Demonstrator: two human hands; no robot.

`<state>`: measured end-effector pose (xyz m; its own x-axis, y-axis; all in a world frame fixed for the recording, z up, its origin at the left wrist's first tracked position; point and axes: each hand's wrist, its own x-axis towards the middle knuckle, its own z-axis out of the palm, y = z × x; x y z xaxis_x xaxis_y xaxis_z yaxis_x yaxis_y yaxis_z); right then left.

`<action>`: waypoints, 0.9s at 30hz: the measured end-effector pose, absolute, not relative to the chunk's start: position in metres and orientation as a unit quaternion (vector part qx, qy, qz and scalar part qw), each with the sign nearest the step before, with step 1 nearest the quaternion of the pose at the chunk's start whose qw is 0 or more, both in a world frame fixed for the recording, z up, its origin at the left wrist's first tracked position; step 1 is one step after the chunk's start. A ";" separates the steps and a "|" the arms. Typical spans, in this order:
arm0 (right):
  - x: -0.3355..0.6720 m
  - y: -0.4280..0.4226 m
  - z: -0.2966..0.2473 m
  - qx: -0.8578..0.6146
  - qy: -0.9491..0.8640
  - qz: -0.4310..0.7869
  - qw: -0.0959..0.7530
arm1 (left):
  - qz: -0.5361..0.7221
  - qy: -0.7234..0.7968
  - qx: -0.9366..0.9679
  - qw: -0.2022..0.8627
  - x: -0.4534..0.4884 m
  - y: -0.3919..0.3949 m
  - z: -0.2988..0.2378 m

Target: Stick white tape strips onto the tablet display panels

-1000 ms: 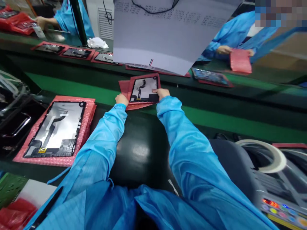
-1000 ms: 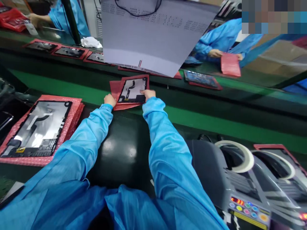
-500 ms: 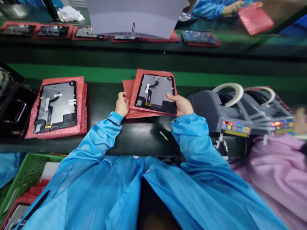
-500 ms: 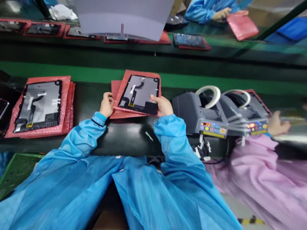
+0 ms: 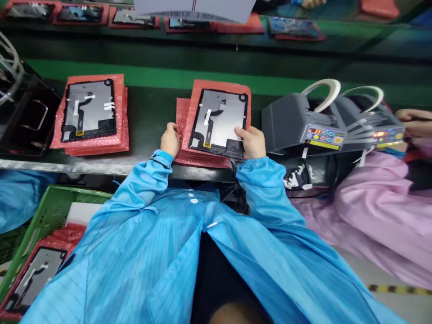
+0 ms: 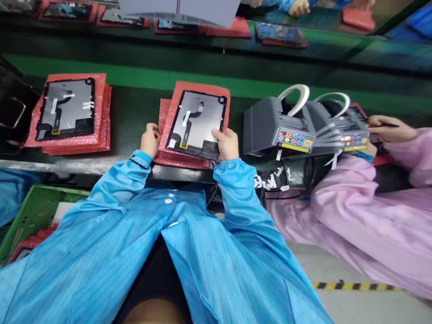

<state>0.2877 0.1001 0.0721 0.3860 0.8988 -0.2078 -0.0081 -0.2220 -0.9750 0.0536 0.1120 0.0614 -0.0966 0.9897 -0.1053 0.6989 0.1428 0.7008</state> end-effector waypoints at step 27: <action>0.380 0.028 0.071 -0.696 -0.044 0.262 0.667 | 0.109 0.210 0.958 0.162 0.044 0.214 0.044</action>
<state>0.3805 0.0277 0.0709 0.8587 0.4114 -0.3056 -0.2878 -0.1064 -0.9518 0.0444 0.2141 0.0439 0.8881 0.4376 0.1405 0.3670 -0.8593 0.3563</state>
